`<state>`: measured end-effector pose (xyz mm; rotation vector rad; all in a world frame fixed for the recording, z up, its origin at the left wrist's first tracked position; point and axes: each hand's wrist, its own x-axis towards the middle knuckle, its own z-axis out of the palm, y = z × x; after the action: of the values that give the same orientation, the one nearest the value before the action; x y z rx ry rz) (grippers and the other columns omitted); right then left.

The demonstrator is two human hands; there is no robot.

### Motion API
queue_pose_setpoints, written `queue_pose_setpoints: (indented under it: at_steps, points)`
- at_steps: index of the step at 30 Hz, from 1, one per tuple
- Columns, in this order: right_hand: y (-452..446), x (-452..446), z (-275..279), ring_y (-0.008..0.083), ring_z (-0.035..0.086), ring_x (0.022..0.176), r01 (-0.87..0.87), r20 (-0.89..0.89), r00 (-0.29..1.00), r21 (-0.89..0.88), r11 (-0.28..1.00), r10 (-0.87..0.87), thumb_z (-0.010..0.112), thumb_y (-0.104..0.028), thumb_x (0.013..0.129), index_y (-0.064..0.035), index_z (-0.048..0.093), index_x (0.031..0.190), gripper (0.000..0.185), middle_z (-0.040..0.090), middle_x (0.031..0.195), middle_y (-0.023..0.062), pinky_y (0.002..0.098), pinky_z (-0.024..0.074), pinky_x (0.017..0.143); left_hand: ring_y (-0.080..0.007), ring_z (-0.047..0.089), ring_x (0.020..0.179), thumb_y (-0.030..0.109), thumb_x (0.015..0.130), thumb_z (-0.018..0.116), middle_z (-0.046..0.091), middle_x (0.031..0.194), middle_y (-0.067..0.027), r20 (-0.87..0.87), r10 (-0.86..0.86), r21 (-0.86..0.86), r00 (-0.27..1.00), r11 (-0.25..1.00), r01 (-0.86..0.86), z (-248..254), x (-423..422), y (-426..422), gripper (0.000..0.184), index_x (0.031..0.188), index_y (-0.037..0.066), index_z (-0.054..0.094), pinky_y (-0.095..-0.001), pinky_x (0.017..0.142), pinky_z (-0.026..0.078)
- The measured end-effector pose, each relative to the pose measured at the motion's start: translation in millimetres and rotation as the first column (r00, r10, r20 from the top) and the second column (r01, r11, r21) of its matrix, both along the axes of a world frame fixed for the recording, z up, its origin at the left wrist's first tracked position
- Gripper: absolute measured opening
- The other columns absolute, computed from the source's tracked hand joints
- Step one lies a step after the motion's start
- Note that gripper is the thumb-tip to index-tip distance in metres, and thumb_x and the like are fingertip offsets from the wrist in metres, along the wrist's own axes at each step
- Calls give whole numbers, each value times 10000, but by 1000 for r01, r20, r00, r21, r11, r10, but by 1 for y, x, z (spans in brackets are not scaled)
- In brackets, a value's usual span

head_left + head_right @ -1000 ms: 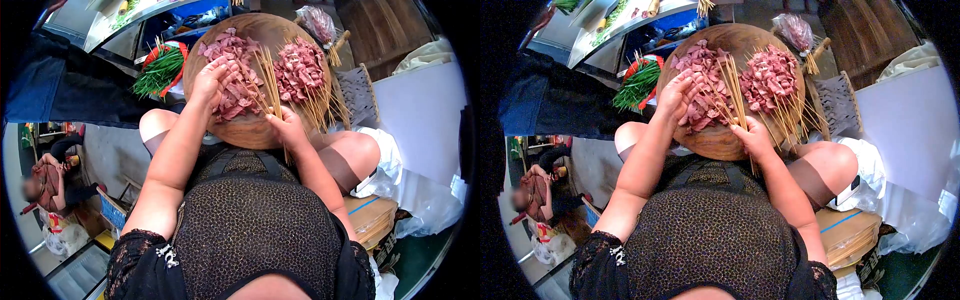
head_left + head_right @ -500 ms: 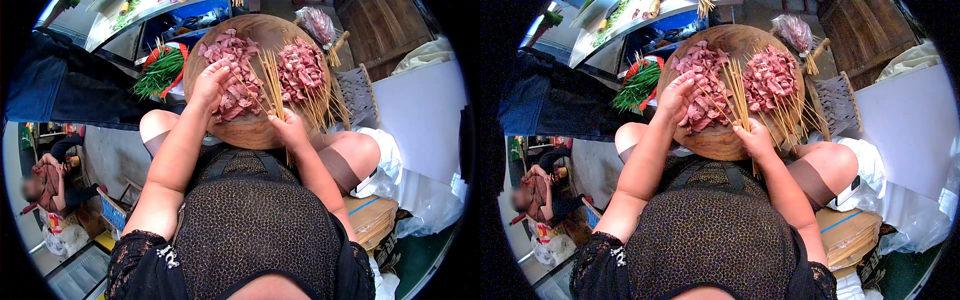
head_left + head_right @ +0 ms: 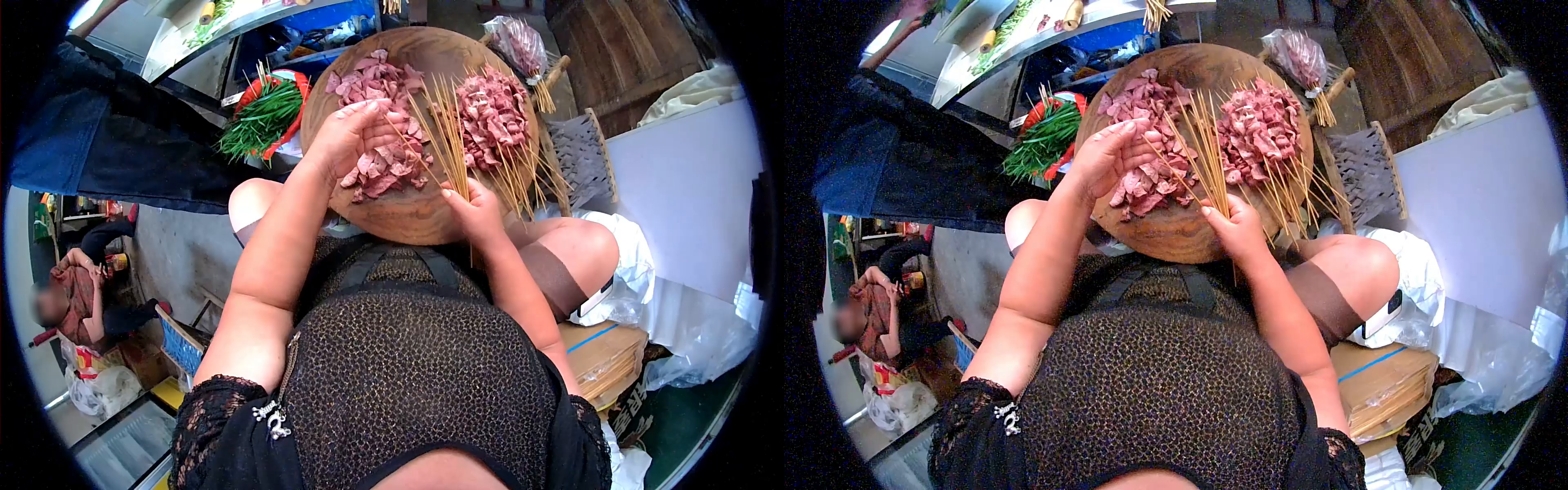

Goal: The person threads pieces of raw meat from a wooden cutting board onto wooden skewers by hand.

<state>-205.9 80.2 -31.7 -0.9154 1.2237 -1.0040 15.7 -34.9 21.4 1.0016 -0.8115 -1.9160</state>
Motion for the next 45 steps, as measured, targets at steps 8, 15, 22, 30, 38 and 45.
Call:
queue_pose_setpoints:
  at_steps: [8,15,22,30,38,45]
  points:
    - [1,-9,-2,42,490,707,-36,-21,999,36,999,37,625,-140,807,-17,603,960,198,567,803,-35,198,412,645,-213,621,865,215,896,493,617,989,-132,54,-97,32,994,995,96,3,3,2,296,1103,6,525,-327,780,516]
    - [2,-5,1,33,481,678,-52,1,999,7,999,52,629,-142,807,-19,605,954,194,561,784,-40,185,400,612,-250,616,890,247,909,463,613,1004,-149,23,-195,56,980,979,194,3,4,4,311,1093,5,531,-356,801,507]
    - [0,-2,-1,12,444,608,-69,151,987,117,991,50,619,-130,812,-31,588,978,195,536,732,-63,166,358,542,-226,588,957,268,903,475,600,1058,-123,11,-343,87,939,936,341,-10,-13,21,311,1077,21,550,-358,841,468]
    - [1,5,-13,21,410,535,30,169,985,37,999,-36,603,-110,819,-31,584,976,176,519,706,-59,165,317,471,-182,559,983,266,896,505,590,1044,-68,22,-386,178,922,909,376,-53,-48,68,324,1106,22,545,-322,842,463]
    - [-12,-12,-12,15,366,480,68,280,955,104,992,-95,594,-109,828,-43,574,954,144,464,637,-69,167,278,432,-298,554,783,64,732,599,560,760,-102,859,493,-390,139,453,802,-25,4,16,237,953,132,649,-351,718,467]
    - [-8,-10,-14,10,364,492,67,215,973,104,992,-88,603,-119,825,-47,590,922,122,473,652,-77,165,278,443,-230,567,762,130,789,603,577,792,-94,878,392,-453,276,488,747,-43,19,7,167,948,97,644,-308,681,464]
